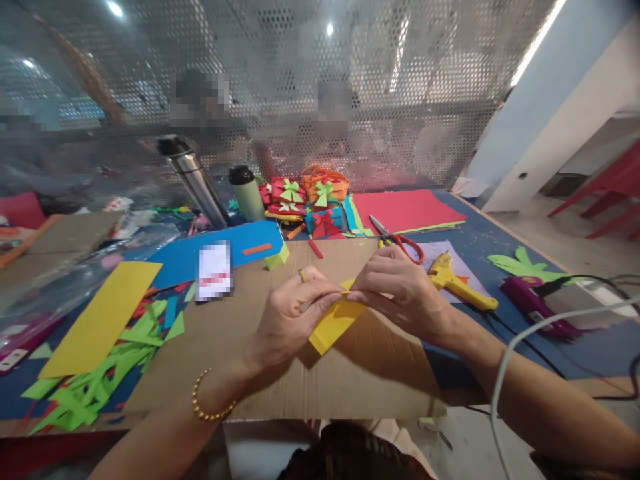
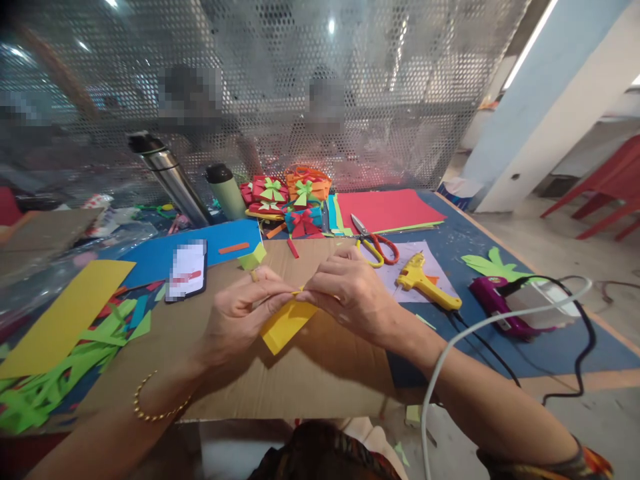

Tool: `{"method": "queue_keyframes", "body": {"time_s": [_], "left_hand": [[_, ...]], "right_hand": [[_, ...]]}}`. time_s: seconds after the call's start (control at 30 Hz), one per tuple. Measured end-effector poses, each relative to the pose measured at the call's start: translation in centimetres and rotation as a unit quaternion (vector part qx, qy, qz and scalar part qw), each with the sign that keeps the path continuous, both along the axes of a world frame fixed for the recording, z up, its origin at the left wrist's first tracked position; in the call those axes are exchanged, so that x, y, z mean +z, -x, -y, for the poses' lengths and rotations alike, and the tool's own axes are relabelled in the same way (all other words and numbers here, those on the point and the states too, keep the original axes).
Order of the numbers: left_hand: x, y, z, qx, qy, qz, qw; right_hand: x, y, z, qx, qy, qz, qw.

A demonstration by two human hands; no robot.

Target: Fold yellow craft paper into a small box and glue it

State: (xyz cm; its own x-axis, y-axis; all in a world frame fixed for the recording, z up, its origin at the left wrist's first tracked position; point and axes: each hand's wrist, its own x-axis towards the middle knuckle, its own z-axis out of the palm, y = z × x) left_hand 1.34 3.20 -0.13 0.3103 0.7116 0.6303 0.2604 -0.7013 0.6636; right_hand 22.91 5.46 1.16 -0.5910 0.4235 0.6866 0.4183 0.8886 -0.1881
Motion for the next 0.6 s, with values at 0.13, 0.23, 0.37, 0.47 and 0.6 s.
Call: {"method": "queue_keyframes", "body": {"time_s": [0.13,0.23,0.37,0.47,0.6], "left_hand": [[0.2,0.0,0.4,0.011,-0.016,0.009,1.000],[0.5,0.0,0.5,0.000,-0.011,0.018,1.000],[0.8,0.1,0.3,-0.038,0.043,0.004,0.998],[0.9,0.2,0.2,-0.046,0.068,-0.037,0.996],[0.9,0.3,0.2,-0.042,0.070,-0.071,0.994]], "right_hand": [[0.4,0.4,0.5,0.006,0.020,-0.024,0.999],[0.6,0.7,1.1,0.009,0.036,-0.042,0.998],[0.4,0.9,1.5,0.015,0.017,-0.038,0.999],[0.2,1.1,1.5,0.014,0.005,-0.022,1.000],[0.2,1.3,1.9,0.012,0.005,-0.025,1.000]]}}
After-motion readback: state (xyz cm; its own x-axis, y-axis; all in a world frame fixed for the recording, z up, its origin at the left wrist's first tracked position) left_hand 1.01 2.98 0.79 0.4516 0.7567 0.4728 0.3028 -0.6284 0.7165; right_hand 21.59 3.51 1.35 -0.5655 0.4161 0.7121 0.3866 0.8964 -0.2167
